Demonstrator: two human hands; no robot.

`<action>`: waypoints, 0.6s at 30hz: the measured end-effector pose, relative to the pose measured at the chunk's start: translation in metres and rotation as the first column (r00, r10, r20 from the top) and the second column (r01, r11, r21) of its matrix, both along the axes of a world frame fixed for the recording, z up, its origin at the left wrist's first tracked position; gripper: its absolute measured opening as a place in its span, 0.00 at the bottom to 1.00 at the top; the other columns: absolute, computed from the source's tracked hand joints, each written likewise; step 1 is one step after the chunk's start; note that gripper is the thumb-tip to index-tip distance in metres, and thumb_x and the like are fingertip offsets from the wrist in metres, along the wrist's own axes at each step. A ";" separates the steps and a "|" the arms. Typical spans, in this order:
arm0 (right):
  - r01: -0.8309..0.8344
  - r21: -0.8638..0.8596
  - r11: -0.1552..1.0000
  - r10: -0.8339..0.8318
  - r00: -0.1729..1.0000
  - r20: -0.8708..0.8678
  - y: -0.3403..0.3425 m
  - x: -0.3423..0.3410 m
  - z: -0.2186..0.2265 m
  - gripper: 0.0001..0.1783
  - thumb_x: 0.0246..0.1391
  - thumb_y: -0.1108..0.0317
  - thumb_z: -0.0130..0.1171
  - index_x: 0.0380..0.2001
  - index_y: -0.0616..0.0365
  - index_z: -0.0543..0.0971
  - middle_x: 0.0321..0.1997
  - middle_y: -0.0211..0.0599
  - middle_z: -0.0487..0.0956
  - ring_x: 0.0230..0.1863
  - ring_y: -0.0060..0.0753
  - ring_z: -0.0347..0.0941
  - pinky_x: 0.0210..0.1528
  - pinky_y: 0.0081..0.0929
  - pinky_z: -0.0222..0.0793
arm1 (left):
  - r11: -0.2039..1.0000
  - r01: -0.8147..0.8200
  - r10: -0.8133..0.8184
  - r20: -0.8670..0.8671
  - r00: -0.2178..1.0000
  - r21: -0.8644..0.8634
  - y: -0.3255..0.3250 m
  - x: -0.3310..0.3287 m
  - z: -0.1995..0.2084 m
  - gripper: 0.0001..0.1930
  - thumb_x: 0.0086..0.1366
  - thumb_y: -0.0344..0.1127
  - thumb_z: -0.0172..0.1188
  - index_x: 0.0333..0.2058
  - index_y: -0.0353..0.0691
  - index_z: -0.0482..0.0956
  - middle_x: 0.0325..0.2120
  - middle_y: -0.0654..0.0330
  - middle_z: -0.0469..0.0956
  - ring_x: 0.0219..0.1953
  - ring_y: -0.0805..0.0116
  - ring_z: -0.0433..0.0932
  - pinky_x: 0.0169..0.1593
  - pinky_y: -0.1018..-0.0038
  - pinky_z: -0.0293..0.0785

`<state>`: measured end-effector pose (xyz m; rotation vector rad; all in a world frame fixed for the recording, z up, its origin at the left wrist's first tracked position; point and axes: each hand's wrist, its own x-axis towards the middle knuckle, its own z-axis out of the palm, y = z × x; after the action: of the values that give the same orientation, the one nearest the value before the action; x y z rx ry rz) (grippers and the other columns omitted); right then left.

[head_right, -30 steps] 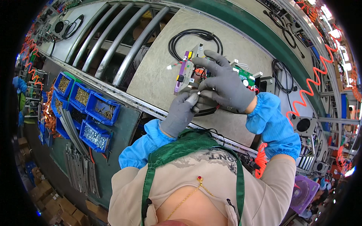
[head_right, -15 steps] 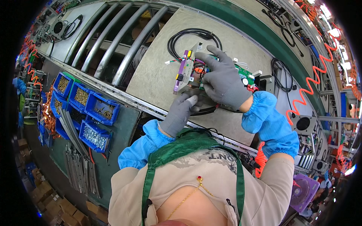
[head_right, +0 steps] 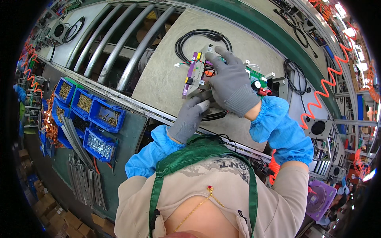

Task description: The person assembles and secures internal circuit board components within an electronic power supply housing by driving screws with an electric screwdriver.

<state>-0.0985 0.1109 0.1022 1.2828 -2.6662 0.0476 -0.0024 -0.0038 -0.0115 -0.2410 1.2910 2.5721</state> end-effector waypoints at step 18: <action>0.037 0.067 0.997 -0.032 0.997 -0.072 0.002 0.007 -0.013 0.20 0.41 0.64 0.61 0.41 0.59 0.81 0.63 0.45 0.65 0.63 0.52 0.58 0.62 0.44 0.57 | 0.986 0.095 -0.102 -0.048 0.994 -0.135 -0.011 -0.003 -0.019 0.25 0.58 0.31 0.53 0.56 0.32 0.69 0.51 0.53 0.72 0.51 0.63 0.72 0.56 0.68 0.67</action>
<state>-0.0917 0.1133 0.0897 1.2336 -2.6502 -0.0927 -0.0055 -0.0144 -0.0308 -0.1279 1.4574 2.4299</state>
